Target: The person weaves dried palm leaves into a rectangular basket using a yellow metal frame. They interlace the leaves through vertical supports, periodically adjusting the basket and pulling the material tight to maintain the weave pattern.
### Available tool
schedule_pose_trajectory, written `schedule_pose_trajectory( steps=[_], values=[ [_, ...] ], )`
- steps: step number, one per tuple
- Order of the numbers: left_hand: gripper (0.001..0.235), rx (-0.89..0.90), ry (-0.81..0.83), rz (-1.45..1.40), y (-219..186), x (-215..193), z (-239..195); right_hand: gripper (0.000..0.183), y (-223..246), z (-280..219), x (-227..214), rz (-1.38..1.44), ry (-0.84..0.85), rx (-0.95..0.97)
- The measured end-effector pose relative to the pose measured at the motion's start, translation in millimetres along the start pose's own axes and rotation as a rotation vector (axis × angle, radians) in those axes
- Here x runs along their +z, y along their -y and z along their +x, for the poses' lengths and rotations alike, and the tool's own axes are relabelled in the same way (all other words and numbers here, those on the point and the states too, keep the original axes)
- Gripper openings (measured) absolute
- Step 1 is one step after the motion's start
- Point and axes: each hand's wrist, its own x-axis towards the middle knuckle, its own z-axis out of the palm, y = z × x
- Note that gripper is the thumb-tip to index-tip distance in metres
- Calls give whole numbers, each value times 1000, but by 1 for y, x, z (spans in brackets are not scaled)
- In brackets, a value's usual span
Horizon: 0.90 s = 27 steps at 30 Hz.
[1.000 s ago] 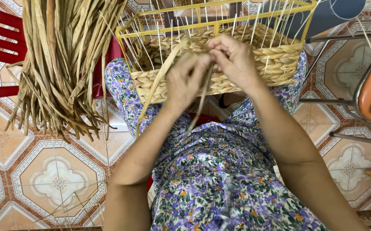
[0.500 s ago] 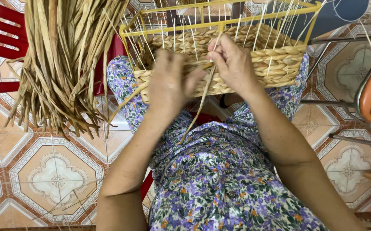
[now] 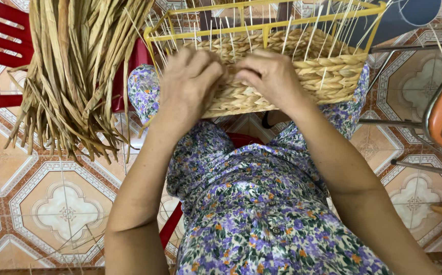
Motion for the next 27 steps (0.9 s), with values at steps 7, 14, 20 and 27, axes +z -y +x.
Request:
schedule_pose_trajectory(
  steps=[7, 14, 20, 27],
  values=[
    [16, -351, 25, -15, -41, 13, 2, 10, -3, -3, 8, -20, -55, 129],
    [12, -723, 327, -548, 11, 73, 3, 6, -3, -2, -15, 373, 106, 475],
    [8, -99, -34, -480, -21, 58, -23, 8, 3, 1, 3, 221, -56, 310],
    [11, -481, 88, -79, -8, 26, -37, 15, 13, -5, 5, 23, -25, 5]
  ],
)
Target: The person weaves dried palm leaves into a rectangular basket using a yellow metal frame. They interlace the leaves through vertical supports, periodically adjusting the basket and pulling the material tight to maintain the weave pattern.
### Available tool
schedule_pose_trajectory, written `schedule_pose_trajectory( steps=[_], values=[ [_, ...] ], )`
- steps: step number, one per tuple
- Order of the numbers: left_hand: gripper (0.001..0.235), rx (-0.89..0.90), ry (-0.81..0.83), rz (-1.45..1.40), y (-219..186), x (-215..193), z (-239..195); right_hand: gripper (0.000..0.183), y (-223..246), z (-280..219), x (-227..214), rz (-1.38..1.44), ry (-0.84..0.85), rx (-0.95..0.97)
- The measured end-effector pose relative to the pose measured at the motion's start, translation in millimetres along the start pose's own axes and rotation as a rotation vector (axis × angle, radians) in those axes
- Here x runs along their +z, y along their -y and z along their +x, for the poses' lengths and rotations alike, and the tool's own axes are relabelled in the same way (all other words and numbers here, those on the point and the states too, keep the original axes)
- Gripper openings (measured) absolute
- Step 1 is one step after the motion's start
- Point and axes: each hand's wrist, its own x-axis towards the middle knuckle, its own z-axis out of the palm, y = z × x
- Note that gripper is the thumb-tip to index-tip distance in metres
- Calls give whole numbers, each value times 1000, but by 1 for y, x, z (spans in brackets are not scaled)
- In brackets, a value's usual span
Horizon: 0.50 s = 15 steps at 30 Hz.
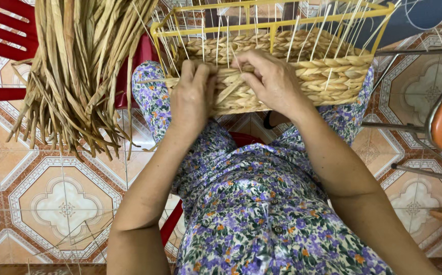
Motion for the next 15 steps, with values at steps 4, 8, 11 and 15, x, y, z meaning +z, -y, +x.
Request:
schedule_pose_trajectory(
  steps=[4, 8, 11, 15],
  values=[
    [15, 0, 56, 213, -1, -5, 0, 8, 6, 4, 3, 144, -45, 347],
    [57, 320, 43, 117, -14, 1, -4, 8, 6, 13, 0, 115, -21, 279],
    [55, 302, 228, 248, -17, 6, -4, 8, 3, 14, -16, 264, 76, 457],
    [35, 127, 429, 52, 5, -4, 12, 15, 5, 11, -26, 184, -176, 127]
  ],
)
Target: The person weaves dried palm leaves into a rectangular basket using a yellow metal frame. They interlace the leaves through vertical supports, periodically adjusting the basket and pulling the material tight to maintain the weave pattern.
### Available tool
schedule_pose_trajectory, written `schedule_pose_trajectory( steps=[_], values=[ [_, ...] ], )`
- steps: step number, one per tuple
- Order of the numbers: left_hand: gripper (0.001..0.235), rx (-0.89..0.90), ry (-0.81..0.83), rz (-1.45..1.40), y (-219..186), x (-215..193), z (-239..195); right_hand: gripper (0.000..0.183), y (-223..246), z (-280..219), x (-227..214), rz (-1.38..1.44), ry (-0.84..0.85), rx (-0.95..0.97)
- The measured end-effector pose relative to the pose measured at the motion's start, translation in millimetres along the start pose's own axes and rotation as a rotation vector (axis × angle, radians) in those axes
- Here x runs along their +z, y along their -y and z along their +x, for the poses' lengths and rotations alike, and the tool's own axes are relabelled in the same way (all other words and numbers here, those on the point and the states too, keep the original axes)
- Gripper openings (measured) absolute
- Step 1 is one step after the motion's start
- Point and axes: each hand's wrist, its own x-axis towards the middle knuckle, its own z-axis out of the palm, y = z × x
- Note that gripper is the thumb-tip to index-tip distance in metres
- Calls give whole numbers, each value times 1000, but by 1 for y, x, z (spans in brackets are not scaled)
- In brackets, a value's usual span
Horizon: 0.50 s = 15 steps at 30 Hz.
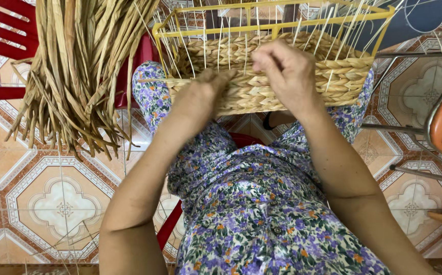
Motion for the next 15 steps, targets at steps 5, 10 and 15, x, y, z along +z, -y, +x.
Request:
schedule_pose_trajectory(
  steps=[5, 10, 15],
  values=[
    [14, 12, -50, 36, 21, -49, 0, 17, -3, -7, 34, -224, 186, -204],
    [25, 215, -773, 366, -3, -78, -9, 10, -21, -4, 50, -166, 155, -66],
    [16, -70, -318, 82, -30, -24, 4, 6, -16, -4, 42, -161, 160, -48]
  ],
)
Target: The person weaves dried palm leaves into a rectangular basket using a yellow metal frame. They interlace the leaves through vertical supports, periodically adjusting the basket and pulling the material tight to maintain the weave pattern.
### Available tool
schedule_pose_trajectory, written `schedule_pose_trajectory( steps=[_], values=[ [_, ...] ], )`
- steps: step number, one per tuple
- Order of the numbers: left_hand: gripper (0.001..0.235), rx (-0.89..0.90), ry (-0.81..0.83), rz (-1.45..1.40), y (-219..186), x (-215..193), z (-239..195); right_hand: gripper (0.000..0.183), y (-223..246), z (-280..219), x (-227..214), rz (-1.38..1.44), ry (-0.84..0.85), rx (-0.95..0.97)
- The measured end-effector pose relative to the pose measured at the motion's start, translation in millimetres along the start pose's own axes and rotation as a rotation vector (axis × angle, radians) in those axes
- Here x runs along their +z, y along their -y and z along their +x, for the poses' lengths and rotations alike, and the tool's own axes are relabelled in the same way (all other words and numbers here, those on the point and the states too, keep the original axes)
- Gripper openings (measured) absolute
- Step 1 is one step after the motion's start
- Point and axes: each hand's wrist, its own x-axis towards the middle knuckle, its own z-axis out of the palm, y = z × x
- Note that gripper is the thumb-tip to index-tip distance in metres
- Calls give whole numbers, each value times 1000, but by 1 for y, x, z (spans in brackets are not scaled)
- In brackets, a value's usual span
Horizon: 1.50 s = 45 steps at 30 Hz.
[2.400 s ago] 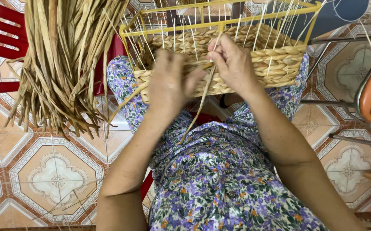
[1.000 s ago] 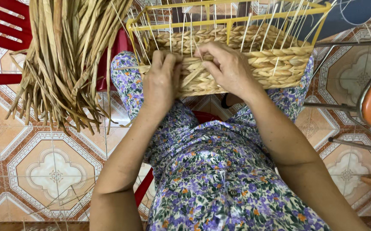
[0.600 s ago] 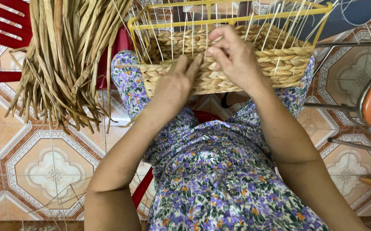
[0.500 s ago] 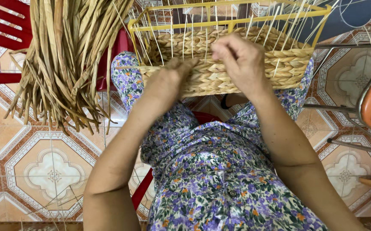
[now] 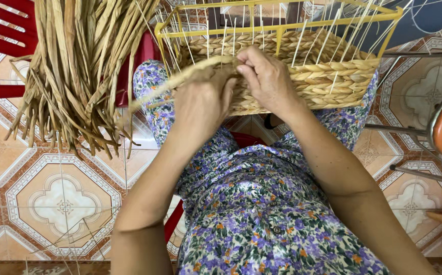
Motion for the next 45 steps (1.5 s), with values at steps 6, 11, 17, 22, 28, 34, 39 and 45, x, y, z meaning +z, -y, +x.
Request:
schedule_pose_trajectory(
  steps=[6, 11, 17, 22, 28, 34, 39, 45],
  values=[
    [16, -424, 204, -701, 35, 53, 23, 5, 11, 1, -16, 183, 152, 238],
    [11, 30, -238, -156, 39, 58, 12, 4, 12, 4, -17, 222, 152, 250],
    [21, -231, -24, -612, 49, 66, 8, 5, 4, 3, -13, 254, 161, 240],
    [29, -399, -7, -1320, 32, 54, -3, 7, 4, 5, -2, 150, 119, 285],
    [42, -70, -269, -472, 26, 28, -22, 13, 14, 4, 4, -18, 137, 139],
    [23, -67, -41, 105, 43, 12, -29, 11, 13, 2, 3, -38, -116, -83],
    [14, -25, -14, 266, 38, -9, -24, 9, 16, 3, 10, -3, -29, 143],
    [35, 217, 84, 184, 18, 8, -20, 8, 21, 12, -9, 269, 171, 471]
  ],
)
